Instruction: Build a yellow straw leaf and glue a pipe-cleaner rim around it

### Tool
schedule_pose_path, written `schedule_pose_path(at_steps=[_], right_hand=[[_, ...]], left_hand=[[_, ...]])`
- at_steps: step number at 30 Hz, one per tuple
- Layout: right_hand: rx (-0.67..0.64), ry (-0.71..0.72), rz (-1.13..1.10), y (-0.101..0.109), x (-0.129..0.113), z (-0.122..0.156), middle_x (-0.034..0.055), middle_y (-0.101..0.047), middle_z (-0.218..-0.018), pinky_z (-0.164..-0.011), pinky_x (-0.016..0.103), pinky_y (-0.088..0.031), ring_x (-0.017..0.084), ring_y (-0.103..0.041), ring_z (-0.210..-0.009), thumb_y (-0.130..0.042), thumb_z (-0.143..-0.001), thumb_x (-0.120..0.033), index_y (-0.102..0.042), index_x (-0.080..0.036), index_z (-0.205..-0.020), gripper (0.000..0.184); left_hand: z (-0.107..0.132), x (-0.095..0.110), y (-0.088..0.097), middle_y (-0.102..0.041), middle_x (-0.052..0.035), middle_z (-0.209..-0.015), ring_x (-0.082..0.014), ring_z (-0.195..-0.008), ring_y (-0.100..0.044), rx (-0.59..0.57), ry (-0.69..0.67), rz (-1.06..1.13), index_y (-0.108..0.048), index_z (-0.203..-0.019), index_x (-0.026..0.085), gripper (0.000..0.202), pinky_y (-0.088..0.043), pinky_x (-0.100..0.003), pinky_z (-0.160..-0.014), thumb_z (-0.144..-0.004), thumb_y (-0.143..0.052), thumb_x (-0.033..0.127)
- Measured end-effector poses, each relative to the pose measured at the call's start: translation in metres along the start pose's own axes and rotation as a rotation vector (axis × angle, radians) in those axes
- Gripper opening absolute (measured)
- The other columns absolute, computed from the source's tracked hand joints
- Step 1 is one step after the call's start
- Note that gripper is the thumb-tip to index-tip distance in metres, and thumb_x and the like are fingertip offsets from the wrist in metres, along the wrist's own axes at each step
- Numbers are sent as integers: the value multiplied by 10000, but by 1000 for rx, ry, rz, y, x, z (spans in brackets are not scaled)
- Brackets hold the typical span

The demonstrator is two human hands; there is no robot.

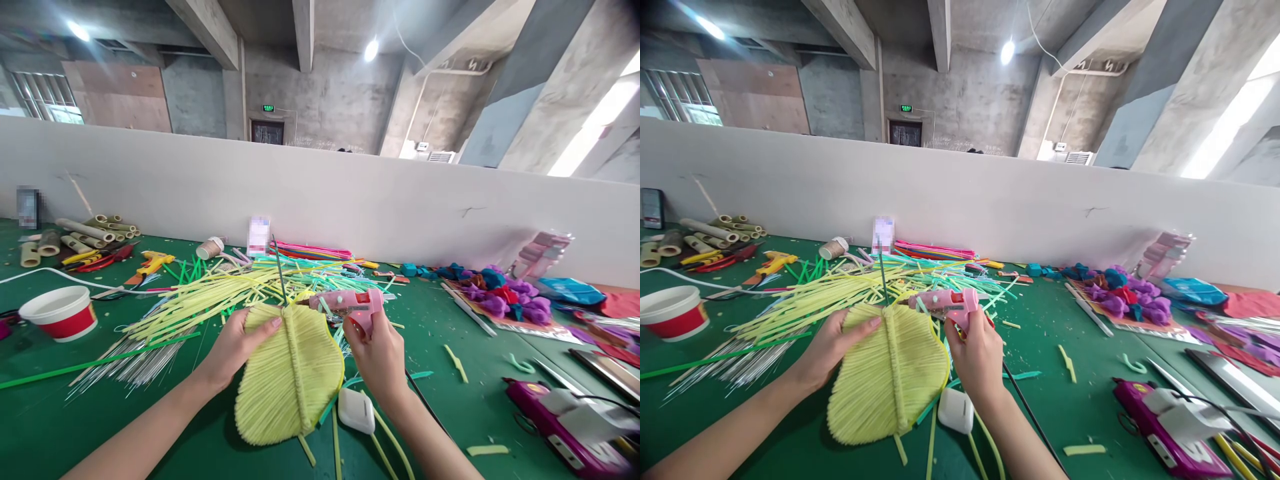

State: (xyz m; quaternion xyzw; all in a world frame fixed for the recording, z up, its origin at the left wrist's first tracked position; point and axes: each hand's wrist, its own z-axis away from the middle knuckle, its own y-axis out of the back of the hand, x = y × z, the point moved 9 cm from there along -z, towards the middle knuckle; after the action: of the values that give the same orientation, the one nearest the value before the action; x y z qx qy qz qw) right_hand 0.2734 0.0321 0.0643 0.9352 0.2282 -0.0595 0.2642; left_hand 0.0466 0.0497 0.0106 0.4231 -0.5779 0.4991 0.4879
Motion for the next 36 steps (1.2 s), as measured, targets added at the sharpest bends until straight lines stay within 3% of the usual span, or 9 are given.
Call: schedule_pose_path(at_steps=[17, 25, 30, 36], right_hand=[[19, -22, -23, 1, 5, -2, -30, -540, -605, -437, 227, -366, 117, -437, -432, -488, -912, -354, -570, -114, -1131, 335], [16, -22, -27, 1, 8, -2, -64, -459, -546, -426, 224, -326, 115, -394, -418, -511, -899, -341, -558, -178, -917, 171], [46, -28, -32, 5, 9, -4, -59, -456, -538, -427, 225, -307, 118, -412, -428, -497, -898, -363, -502, -215, -796, 179], [14, -57, -16, 3, 12, -5, -55, -461, -530, -440, 230, -328, 131, -428, -444, -501, -895, -355, -558, -187, -892, 178]], left_hand=[[0, -2, 1, -761, -102, -969, -285, -889, -696, -22, -14, -3, -731, -948, 152, 313, -537, -333, -752, -798, -747, 426], [0, 0, 0, -763, -102, -943, -293, -870, -702, -11, 0, -5, -732, -930, 149, 326, -541, -337, -735, -779, -759, 437], [1, 1, -1, -766, -109, -958, -302, -881, -706, -15, 4, -12, -731, -941, 142, 352, -544, -343, -744, -779, -752, 454], [2, 1, 1, -770, -100, -939, -304, -865, -709, 6, 7, -9, -743, -924, 151, 353, -548, -342, -727, -752, -770, 458]])
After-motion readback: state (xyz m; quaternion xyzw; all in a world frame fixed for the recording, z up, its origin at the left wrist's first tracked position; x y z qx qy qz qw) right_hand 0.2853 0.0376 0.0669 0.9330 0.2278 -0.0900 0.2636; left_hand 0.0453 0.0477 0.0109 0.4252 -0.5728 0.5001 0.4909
